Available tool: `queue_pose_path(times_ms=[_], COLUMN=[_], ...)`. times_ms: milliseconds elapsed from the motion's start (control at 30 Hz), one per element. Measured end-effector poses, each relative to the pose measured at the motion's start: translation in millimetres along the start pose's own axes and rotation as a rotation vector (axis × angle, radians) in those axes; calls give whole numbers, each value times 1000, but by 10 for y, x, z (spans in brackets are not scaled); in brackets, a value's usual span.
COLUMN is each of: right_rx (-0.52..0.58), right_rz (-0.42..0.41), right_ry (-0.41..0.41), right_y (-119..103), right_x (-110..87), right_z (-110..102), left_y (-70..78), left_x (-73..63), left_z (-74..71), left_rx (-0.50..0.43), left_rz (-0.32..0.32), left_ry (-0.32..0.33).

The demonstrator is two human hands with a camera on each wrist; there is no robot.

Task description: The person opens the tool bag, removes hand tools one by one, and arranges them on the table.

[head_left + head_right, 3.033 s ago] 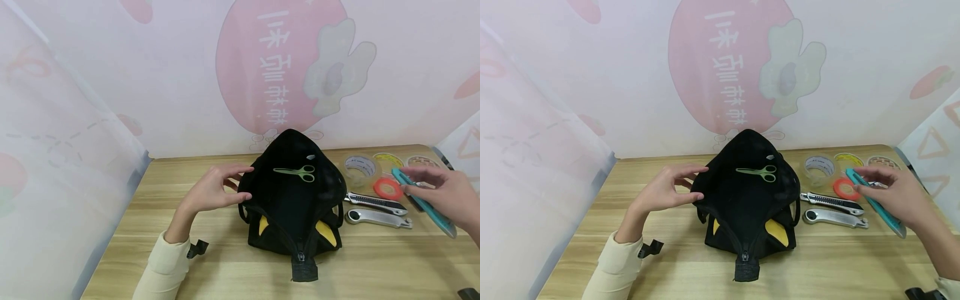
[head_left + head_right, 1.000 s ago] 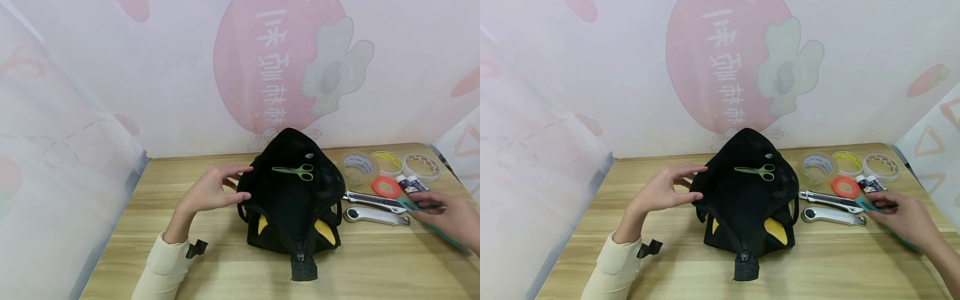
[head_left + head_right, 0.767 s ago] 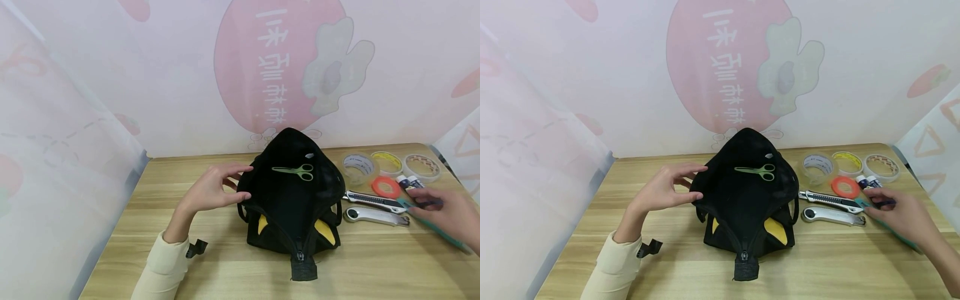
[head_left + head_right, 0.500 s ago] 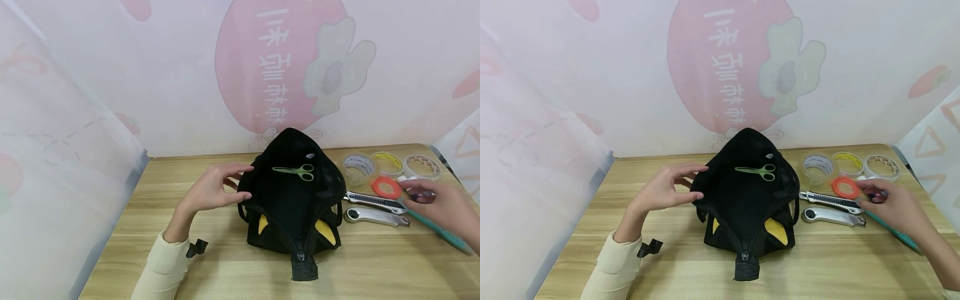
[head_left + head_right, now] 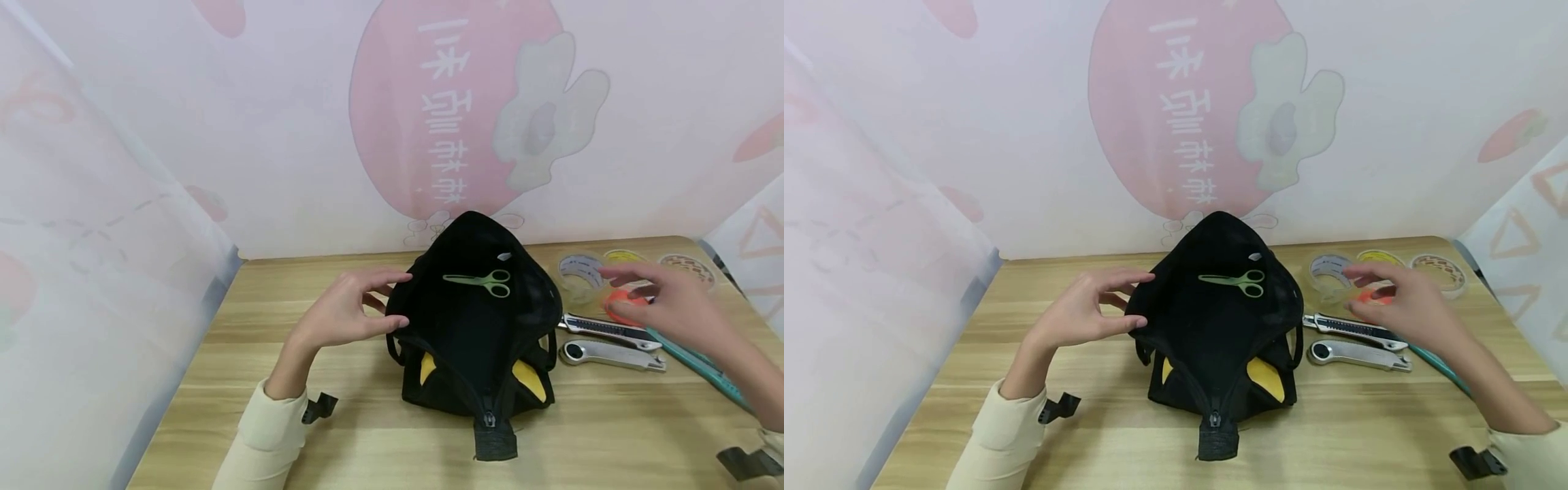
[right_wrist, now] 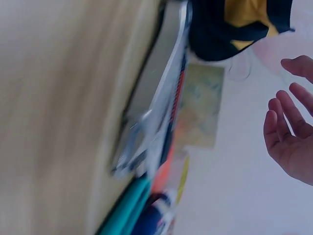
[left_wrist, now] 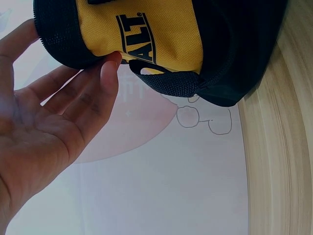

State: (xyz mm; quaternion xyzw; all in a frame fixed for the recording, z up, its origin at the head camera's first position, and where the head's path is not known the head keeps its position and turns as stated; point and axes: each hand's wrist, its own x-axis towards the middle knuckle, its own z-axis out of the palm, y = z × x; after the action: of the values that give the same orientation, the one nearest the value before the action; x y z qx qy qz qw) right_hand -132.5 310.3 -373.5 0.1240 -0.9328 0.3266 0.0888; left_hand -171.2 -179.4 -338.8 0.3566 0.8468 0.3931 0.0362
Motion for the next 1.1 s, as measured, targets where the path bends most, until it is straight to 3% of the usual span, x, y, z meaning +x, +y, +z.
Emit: queue_pose_path(times_ms=[200,567,1100], right_rx=[8,54,177], right_rz=[-150,-265,-343], right_ry=[48,52,-86], right_y=[-276,-652,-1037], right_x=[194,441,715], right_z=[56,178,295], left_y=[10,-1,-7], left_x=[-1,4,1], left_z=[0,-1,-1], left_rx=[1,-5,-5], left_rz=[1,10,14], left_ry=[2,4,7])
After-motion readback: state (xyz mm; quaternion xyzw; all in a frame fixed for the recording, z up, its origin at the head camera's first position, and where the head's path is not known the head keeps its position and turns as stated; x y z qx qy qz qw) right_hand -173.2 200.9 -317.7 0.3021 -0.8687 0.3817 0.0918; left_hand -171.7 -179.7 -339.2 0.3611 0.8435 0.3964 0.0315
